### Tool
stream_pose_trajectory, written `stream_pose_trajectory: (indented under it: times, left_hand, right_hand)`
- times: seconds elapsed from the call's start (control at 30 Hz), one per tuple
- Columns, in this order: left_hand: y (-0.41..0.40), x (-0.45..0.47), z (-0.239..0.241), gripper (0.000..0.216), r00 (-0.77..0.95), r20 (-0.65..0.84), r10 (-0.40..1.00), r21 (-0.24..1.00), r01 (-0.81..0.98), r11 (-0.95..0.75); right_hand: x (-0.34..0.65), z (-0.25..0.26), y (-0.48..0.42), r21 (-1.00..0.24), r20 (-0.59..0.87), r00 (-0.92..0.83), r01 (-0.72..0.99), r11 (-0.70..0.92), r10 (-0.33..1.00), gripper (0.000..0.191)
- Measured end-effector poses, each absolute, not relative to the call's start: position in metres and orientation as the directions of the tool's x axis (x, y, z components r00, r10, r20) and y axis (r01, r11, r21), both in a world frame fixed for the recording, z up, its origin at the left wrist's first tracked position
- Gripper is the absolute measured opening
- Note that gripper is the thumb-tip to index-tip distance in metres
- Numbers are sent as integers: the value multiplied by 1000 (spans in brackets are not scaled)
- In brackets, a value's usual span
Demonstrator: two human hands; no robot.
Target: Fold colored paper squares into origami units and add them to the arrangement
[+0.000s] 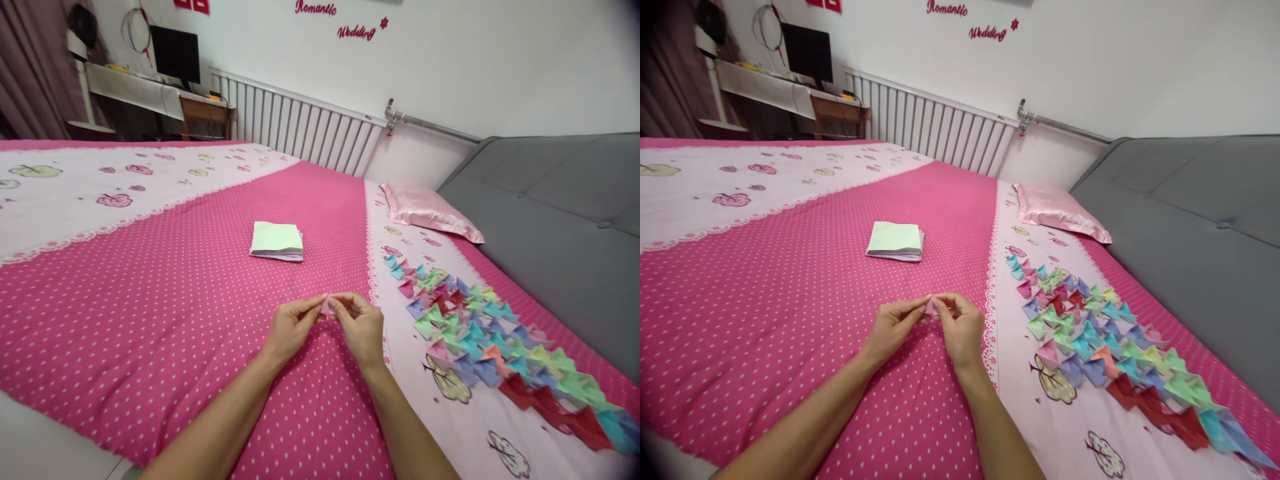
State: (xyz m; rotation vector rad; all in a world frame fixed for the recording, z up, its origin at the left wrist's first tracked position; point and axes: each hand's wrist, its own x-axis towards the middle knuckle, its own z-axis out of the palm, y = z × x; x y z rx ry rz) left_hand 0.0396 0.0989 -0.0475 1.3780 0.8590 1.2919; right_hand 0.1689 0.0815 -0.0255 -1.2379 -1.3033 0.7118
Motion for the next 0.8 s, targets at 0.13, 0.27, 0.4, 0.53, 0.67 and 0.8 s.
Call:
stream_pose_trajectory:
  times: [0.13, 0.27, 0.4, 0.53, 0.67, 0.8]
  left_hand:
    - [98, 40, -44, 24, 175, 184, 967, 973, -173, -154]
    - [97, 40, -40, 24, 214, 118, 970, 963, -263, -59]
    - [95, 40, -37, 24, 235, 102, 967, 961, -275, -34]
    - [95, 40, -36, 22, 228, 97, 969, 964, -264, -34]
    - [95, 39, -37, 20, 245, 157, 957, 975, -195, -110]
    - [95, 38, -35, 18, 247, 231, 941, 973, -85, -216]
  right_hand:
    - [169, -26, 82, -936, 309, 193, 238, 261, 931, 20]
    - [169, -26, 83, -948, 296, 207, 181, 260, 933, 21]
    - [170, -26, 84, -963, 254, 188, 142, 229, 949, 29]
    - [172, -25, 85, -974, 202, 161, 135, 181, 966, 31]
    - [178, -21, 85, -999, 30, 118, 30, 26, 993, 32]
    - [185, -13, 83, -989, -145, 8, -31, -145, 989, 30]
